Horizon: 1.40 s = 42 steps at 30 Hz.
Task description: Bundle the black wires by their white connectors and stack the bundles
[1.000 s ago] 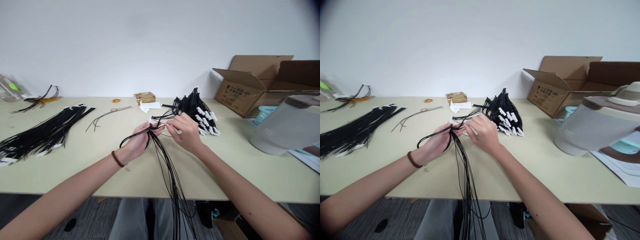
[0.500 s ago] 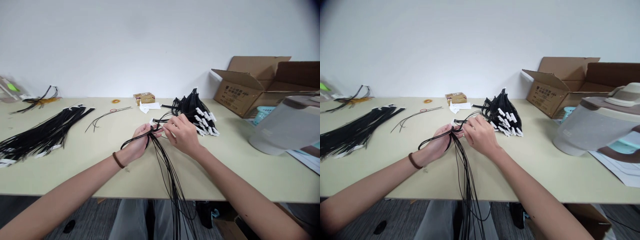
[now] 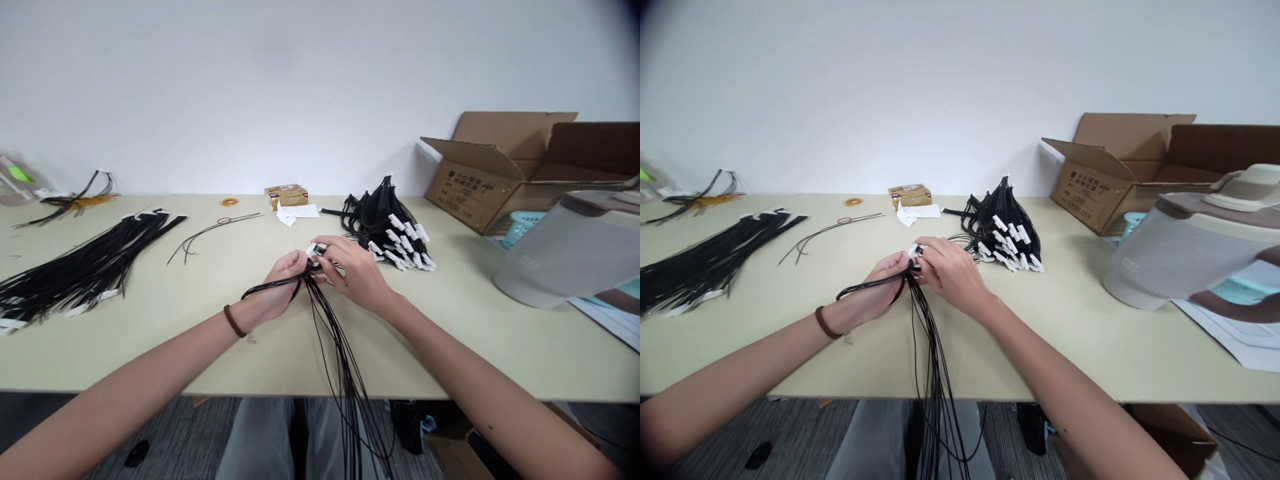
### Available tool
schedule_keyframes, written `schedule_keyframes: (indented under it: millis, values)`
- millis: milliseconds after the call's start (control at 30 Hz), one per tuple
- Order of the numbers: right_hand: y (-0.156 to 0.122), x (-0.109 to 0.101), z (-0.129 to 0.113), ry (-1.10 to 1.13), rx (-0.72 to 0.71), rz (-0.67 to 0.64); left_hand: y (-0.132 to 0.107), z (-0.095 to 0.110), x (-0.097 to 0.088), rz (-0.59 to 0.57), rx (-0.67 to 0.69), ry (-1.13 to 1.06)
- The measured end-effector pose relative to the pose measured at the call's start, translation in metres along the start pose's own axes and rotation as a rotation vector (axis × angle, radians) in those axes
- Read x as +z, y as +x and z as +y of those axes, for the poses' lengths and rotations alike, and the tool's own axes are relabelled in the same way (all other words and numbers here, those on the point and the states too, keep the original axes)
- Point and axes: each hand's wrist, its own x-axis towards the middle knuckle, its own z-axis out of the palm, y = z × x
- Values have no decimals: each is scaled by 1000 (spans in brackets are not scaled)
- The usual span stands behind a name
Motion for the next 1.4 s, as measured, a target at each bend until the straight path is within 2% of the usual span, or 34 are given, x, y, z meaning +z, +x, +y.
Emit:
schedule_keyframes:
  millis: [267,367,467,533,633,733,900,1200,1300,1400]
  values:
    - [1,-2,0,58,-1,-40,0,-1,-1,-42,-53,-72]
    - [1,1,1,85,-11,11,1,1,-2,-65,-74,-109]
    - [0,1,4,-6,-13,104,2,3,-2,-14,-126,-153]
    - [-1,0,5,-87,-81,129,4,4,-2,52,-142,-173]
    - [-3,1,5,-173,-258,103,6,4,-2,133,-136,-171]
    - [-5,4,5,-218,-345,47,7,4,-2,157,-128,-162]
    - [-8,12,9,-252,-367,-17,6,5,-2,161,-139,-160]
    - [-8,15,11,-289,-459,55,4,8,3,232,-182,-208]
    - [-8,17,9,-303,-441,76,4,7,3,223,-174,-208]
    - [-8,18,8,-291,-366,89,4,7,3,184,-166,-210]
